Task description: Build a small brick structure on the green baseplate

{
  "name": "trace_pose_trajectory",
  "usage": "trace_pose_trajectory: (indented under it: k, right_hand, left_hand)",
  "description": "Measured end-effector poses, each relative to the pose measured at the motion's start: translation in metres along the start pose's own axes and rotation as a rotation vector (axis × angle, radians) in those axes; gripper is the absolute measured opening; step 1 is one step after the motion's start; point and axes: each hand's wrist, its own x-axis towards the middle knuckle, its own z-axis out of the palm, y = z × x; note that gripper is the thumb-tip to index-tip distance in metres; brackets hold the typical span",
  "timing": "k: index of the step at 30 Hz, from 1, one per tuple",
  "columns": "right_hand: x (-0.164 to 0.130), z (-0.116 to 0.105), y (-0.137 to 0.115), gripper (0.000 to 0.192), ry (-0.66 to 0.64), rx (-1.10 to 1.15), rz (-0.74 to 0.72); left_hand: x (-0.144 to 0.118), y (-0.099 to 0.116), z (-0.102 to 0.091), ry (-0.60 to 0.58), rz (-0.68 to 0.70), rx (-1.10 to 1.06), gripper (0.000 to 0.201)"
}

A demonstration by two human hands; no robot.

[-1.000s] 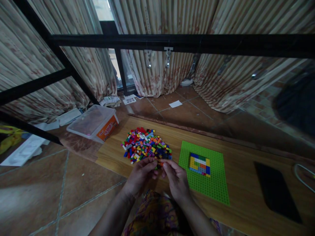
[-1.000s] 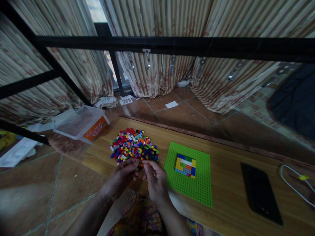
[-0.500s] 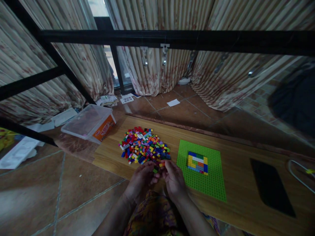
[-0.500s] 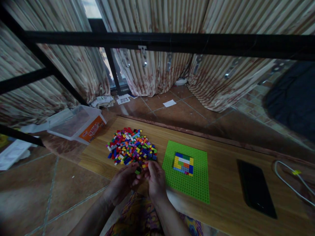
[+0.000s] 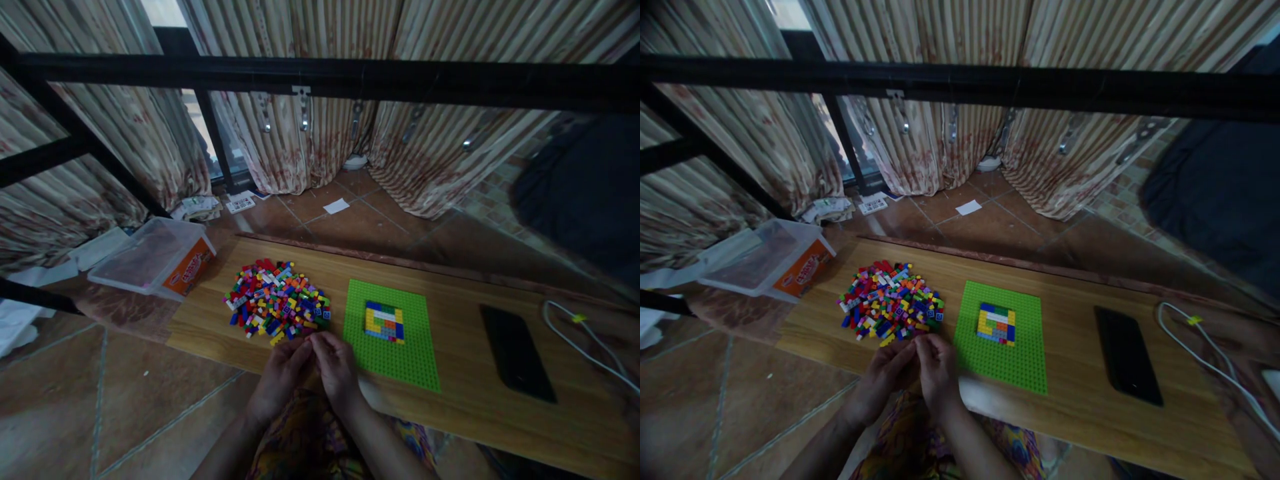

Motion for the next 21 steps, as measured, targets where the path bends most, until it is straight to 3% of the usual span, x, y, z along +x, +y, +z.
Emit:
trace_pose_trajectory:
  k: [4,13,16,21]
  right_hand:
    - [-0.001,0.004,0.003,0.042,0.077,0.139,0.082]
    - [0.003,-0.004,-0.012,0.027,-0.101,0.445,0.257]
    - [0.003,-0.007,-0.016,0.026,-0.202,0.39,0.228]
    - [0.003,-0.008,-0.018,0.027,-0.324,0.114,0.068]
  left_hand:
    - [0.003,-0.006,0.002,0.061,0.053,-0.01,0.037]
    - [0.005,-0.004,-0.009,-0.021,-0.065,-0.304,0.029]
    - [0.005,-0.003,-0.014,-0.064,-0.106,-0.346,0.033]
    - [0.005,0.0,-0.018,-0.131,-0.2,-0.379,0.038]
